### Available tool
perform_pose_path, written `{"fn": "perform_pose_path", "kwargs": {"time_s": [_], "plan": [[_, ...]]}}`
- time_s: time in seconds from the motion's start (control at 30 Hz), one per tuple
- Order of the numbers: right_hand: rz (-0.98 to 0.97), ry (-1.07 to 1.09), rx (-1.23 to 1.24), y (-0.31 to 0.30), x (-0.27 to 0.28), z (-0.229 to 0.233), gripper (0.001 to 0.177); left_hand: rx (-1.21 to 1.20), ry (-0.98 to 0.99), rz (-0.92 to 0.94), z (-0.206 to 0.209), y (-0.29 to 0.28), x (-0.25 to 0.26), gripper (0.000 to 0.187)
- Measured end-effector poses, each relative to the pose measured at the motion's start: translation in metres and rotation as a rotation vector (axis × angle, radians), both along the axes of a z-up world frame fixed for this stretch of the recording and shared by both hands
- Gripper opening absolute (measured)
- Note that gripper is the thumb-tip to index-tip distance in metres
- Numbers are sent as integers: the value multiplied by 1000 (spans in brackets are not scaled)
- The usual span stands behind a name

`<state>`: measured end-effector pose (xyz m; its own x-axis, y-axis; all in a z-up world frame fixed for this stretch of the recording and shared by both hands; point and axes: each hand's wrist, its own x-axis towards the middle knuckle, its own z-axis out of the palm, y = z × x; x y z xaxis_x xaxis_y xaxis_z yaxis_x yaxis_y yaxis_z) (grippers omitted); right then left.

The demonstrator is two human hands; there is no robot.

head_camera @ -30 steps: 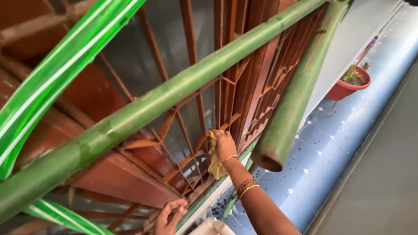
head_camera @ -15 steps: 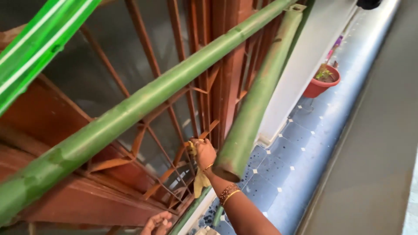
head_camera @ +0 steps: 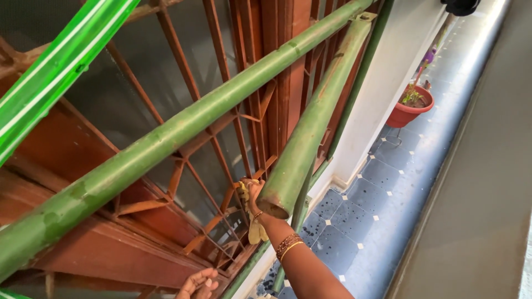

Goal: Apply green paint and wipe down a metal window gate or railing using a brush and a cloth.

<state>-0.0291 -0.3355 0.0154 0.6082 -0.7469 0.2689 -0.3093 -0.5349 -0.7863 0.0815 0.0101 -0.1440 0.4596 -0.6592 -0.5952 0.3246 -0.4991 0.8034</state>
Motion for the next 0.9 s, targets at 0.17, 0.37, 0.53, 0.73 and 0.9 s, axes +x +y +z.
{"fn": "perform_pose_path", "kwargs": {"time_s": [0.17, 0.37, 0.53, 0.73, 0.9], "plan": [[21, 51, 76, 0, -9, 1, 43, -155, -69, 102, 162, -34, -68, 39], [33, -46, -45, 20, -11, -16, 42, -254, -47, 226, 269, -48, -101, 32], [-217, 79, 478, 79, -32, 42, 50, -265, -68, 301, 251, -43, -89, 30], [24, -573, 476, 133, -52, 86, 37, -7, -356, 260, 241, -54, -83, 47], [556, -642, 1070, 147, -72, 142, 27, -128, -391, 86, 154, -50, -64, 53]]}}
